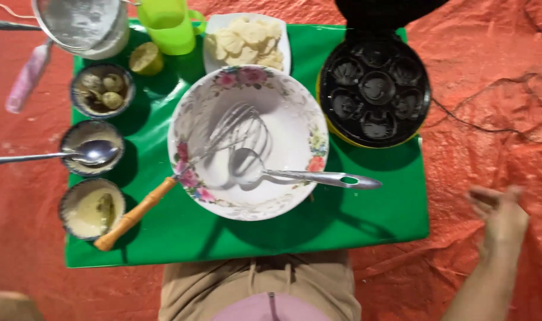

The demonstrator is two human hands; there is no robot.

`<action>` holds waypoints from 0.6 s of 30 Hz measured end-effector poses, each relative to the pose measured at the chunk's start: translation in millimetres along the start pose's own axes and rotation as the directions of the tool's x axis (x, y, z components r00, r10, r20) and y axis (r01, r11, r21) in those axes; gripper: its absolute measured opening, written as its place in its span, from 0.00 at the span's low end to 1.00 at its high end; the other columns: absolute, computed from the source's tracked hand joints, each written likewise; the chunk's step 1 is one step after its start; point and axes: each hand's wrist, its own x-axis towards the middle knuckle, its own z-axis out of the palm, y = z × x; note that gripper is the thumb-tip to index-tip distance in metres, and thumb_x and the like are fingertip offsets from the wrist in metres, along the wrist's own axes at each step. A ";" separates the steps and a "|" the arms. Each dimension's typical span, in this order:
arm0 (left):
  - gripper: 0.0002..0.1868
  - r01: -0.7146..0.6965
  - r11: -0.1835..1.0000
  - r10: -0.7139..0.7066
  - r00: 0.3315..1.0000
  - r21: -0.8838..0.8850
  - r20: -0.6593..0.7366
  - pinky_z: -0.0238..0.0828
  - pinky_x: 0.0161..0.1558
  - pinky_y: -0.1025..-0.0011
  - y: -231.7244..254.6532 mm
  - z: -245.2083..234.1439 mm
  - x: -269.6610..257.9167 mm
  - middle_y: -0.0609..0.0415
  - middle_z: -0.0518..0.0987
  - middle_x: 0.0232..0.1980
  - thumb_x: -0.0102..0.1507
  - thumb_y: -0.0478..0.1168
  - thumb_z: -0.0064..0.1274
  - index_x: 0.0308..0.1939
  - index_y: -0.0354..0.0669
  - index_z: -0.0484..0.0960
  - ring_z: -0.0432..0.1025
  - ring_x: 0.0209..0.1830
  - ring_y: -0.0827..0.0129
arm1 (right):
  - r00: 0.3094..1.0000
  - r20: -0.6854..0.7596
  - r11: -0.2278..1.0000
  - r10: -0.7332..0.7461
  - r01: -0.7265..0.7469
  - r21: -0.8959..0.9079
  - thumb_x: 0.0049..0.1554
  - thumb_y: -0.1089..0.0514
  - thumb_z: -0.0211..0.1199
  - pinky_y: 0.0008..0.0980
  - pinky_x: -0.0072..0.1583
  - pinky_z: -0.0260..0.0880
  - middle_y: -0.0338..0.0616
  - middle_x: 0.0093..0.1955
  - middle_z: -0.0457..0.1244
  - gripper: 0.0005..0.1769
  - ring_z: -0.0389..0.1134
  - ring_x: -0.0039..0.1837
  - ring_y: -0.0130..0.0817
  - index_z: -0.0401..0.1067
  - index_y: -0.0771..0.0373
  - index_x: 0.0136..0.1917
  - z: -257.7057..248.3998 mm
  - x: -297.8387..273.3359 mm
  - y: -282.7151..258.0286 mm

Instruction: Preparing and mixing ingredients for baking, including whisking batter and handling small food items.

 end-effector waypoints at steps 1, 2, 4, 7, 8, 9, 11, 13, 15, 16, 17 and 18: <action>0.12 -0.052 0.998 0.051 0.998 -0.026 -0.027 0.63 0.40 0.72 2.9 0.3 -17.4 0.45 0.66 0.45 0.62 0.40 0.36 0.46 0.37 0.64 0.64 0.38 0.62 | 0.962 -0.172 0.972 -0.211 0.225 0.069 0.61 0.37 0.28 0.19 0.45 0.60 0.47 0.43 0.61 0.32 0.64 0.44 0.31 0.63 0.62 0.42 -6.1 -1.3 7.3; 0.14 -0.104 0.993 0.101 0.993 -0.050 -0.055 0.63 0.39 0.70 6.2 -0.6 -33.9 0.43 0.65 0.45 0.60 0.41 0.37 0.46 0.36 0.63 0.64 0.37 0.60 | 0.852 -0.346 0.888 -0.393 0.449 0.099 0.63 0.38 0.31 0.13 0.43 0.62 0.44 0.42 0.63 0.30 0.66 0.42 0.26 0.63 0.58 0.36 -11.4 -3.4 14.6; 0.20 -0.209 0.976 0.202 0.974 -0.062 -0.104 0.63 0.36 0.67 32.2 11.5 -63.8 0.38 0.63 0.46 0.55 0.42 0.40 0.46 0.33 0.61 0.63 0.35 0.55 | 0.783 -0.331 0.813 -0.527 0.578 0.074 0.67 0.43 0.36 0.21 0.51 0.63 0.47 0.44 0.61 0.25 0.64 0.46 0.31 0.57 0.60 0.36 -3.6 -22.3 -0.3; 0.29 -0.374 0.923 0.352 0.917 -0.093 -0.187 0.63 0.33 0.63 83.6 67.8 -69.3 0.31 0.60 0.48 0.48 0.45 0.44 0.46 0.29 0.57 0.63 0.31 0.47 | 0.698 -0.260 0.706 -0.668 0.704 0.076 0.65 0.57 0.50 0.26 0.59 0.63 0.49 0.49 0.58 0.11 0.61 0.52 0.33 0.53 0.61 0.43 21.0 -67.6 -48.5; 0.32 -0.427 0.899 0.399 0.891 -0.099 -0.217 0.63 0.32 0.62 107.2 90.9 -71.4 0.29 0.59 0.48 0.46 0.46 0.45 0.46 0.27 0.56 0.63 0.30 0.45 | 0.707 -0.186 0.702 -0.683 0.705 0.102 0.60 0.64 0.59 0.23 0.59 0.62 0.48 0.51 0.57 0.12 0.60 0.53 0.30 0.55 0.60 0.51 32.1 -86.4 -68.9; 0.32 -0.432 0.897 0.403 0.886 -0.092 -0.228 0.63 0.32 0.62 128.8 101.6 -79.3 0.29 0.59 0.48 0.46 0.46 0.45 0.46 0.27 0.56 0.63 0.30 0.45 | 0.701 -0.184 0.694 -0.689 0.711 0.111 0.60 0.64 0.59 0.23 0.59 0.62 0.48 0.51 0.57 0.12 0.60 0.53 0.30 0.55 0.60 0.51 40.4 -94.5 -78.4; 0.27 -0.101 0.990 0.085 0.983 -0.094 -0.160 0.54 0.52 0.72 171.3 124.5 -92.4 0.41 0.52 0.60 0.54 0.40 0.38 0.54 0.38 0.50 0.57 0.46 0.62 | 0.687 0.094 0.694 -0.720 0.712 0.104 0.47 0.71 0.56 0.28 0.54 0.58 0.53 0.39 0.55 0.23 0.58 0.44 0.34 0.51 0.71 0.54 58.0 -111.0 -99.2; 0.30 -0.126 0.988 0.111 0.981 -0.087 -0.160 0.57 0.48 0.72 167.0 132.9 -93.9 0.40 0.50 0.61 0.53 0.43 0.38 0.56 0.36 0.49 0.58 0.42 0.63 | 0.689 0.177 0.711 -0.703 0.688 0.145 0.44 0.70 0.55 0.32 0.60 0.52 0.49 0.37 0.55 0.27 0.57 0.42 0.31 0.51 0.70 0.57 75.4 -118.2 -107.9; 0.34 -0.145 0.986 0.132 0.978 -0.076 -0.162 0.59 0.44 0.72 168.2 139.1 -92.2 0.39 0.48 0.62 0.52 0.46 0.39 0.57 0.34 0.49 0.59 0.39 0.63 | 0.681 0.265 0.729 -0.683 0.661 0.179 0.41 0.70 0.54 0.36 0.67 0.45 0.44 0.35 0.55 0.32 0.56 0.41 0.28 0.52 0.68 0.60 89.4 -125.6 -116.6; 0.34 -0.120 0.992 0.110 0.979 -0.048 -0.175 0.59 0.46 0.71 171.4 140.8 -89.5 0.41 0.47 0.63 0.52 0.45 0.40 0.58 0.36 0.48 0.58 0.41 0.64 | 0.744 0.309 0.805 -0.592 0.567 0.177 0.38 0.71 0.55 0.30 0.57 0.51 0.46 0.37 0.55 0.37 0.55 0.40 0.30 0.51 0.67 0.62 95.3 -129.5 -120.9; 0.35 -0.089 0.996 0.084 0.980 -0.021 -0.181 0.58 0.48 0.71 175.2 141.6 -88.5 0.43 0.46 0.64 0.51 0.44 0.41 0.59 0.39 0.46 0.57 0.44 0.64 | 0.799 0.352 0.873 -0.487 0.460 0.163 0.36 0.73 0.56 0.24 0.46 0.57 0.47 0.38 0.55 0.41 0.55 0.39 0.32 0.51 0.67 0.64 98.9 -135.0 -123.4; 0.35 -0.087 0.996 0.082 0.978 -0.017 -0.190 0.58 0.48 0.71 171.3 139.7 -85.5 0.43 0.46 0.64 0.51 0.44 0.41 0.59 0.39 0.46 0.57 0.44 0.64 | 0.794 0.359 0.870 -0.492 0.464 0.165 0.36 0.73 0.56 0.24 0.46 0.57 0.47 0.38 0.55 0.41 0.55 0.39 0.32 0.51 0.67 0.64 102.1 -136.1 -122.9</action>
